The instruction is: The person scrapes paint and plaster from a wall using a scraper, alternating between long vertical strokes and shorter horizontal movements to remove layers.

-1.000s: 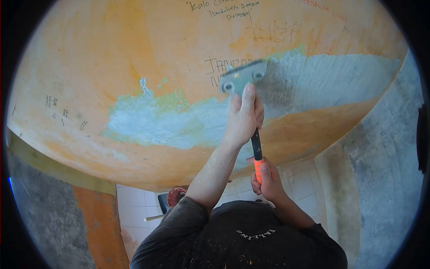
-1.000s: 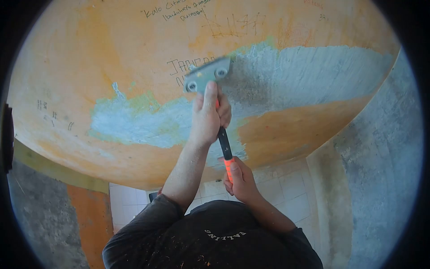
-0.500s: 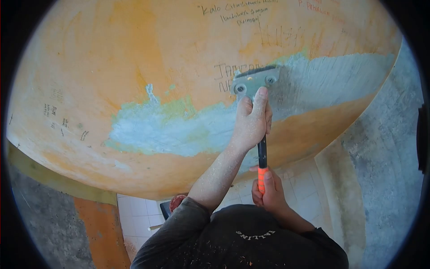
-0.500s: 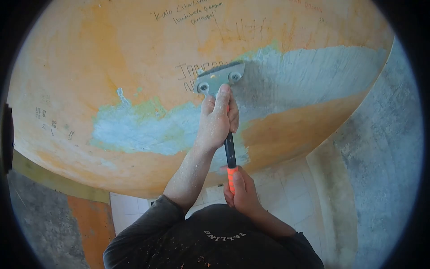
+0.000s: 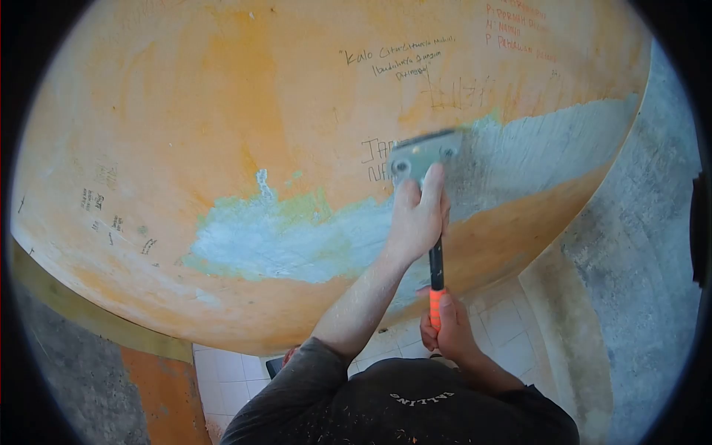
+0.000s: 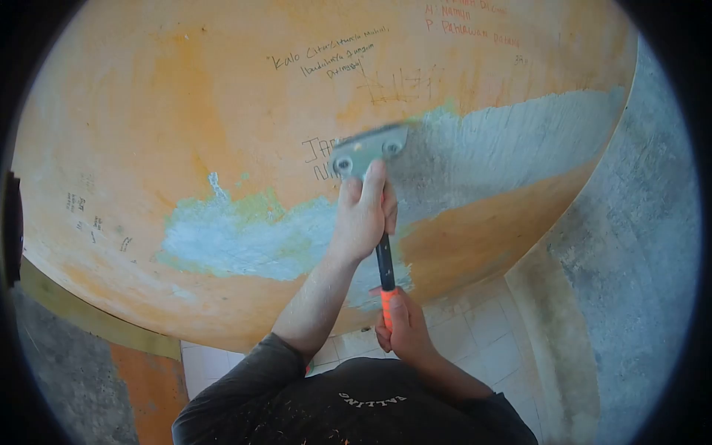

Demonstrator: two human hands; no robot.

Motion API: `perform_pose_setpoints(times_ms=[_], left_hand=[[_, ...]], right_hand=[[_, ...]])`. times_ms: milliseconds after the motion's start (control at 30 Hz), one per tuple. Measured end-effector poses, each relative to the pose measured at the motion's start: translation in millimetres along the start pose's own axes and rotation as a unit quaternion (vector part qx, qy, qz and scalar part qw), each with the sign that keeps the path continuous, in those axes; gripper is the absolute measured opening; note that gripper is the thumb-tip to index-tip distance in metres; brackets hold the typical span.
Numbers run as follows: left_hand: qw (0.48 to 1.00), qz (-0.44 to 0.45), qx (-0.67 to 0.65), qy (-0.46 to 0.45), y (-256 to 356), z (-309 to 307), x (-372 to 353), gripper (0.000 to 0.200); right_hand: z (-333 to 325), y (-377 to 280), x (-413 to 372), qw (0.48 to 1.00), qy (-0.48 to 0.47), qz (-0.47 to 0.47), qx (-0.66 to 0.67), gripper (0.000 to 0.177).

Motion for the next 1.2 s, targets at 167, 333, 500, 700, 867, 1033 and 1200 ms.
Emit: perform_pose_setpoints(times_ms=[167,333,500,700,867,1033,1200], left_hand=[[0.999,-0.003,-0.039,0.011,2,3,-2,0.056],[1.000,0.027,-0.005,0.014,4,1,2,0.057],[0.999,-0.001,-0.045,0.031,-3,4,-3,0.057],[1.000,0.011,-0.009,0.019,8,1,6,0.057],[0.999,-0.001,-0.023,0.045,-3,2,-4,0.057],[0.998,0.053,-0.037,0.018,28,3,15,0.054],[0.999,0.010,0.007,0.038,2,5,-4,0.055]], right_hand=[[-5,-3,-3,1.000,0.013,-0.009,-0.014,0.047],[-9,-3,-2,1.000,0.003,-0.007,-0.024,0.047],[-12,-4,-7,0.999,0.019,0.003,-0.042,0.047],[-7,-5,6,0.999,0.021,-0.010,-0.041,0.047],[-13,-5,-6,0.998,0.036,-0.008,-0.055,0.046],[-1,-29,6,0.996,0.040,-0.036,-0.072,0.046],[-9,-16,-11,0.996,0.040,-0.010,-0.074,0.047]])
Point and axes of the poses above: each hand's wrist, its own x-axis towards the middle knuckle, its own z-axis out of the palm, y = z × x, the point moved 6 cm from there along x, towards the middle knuckle, and after that the axes turned 8 degrees about x, right-handed, at the moved point
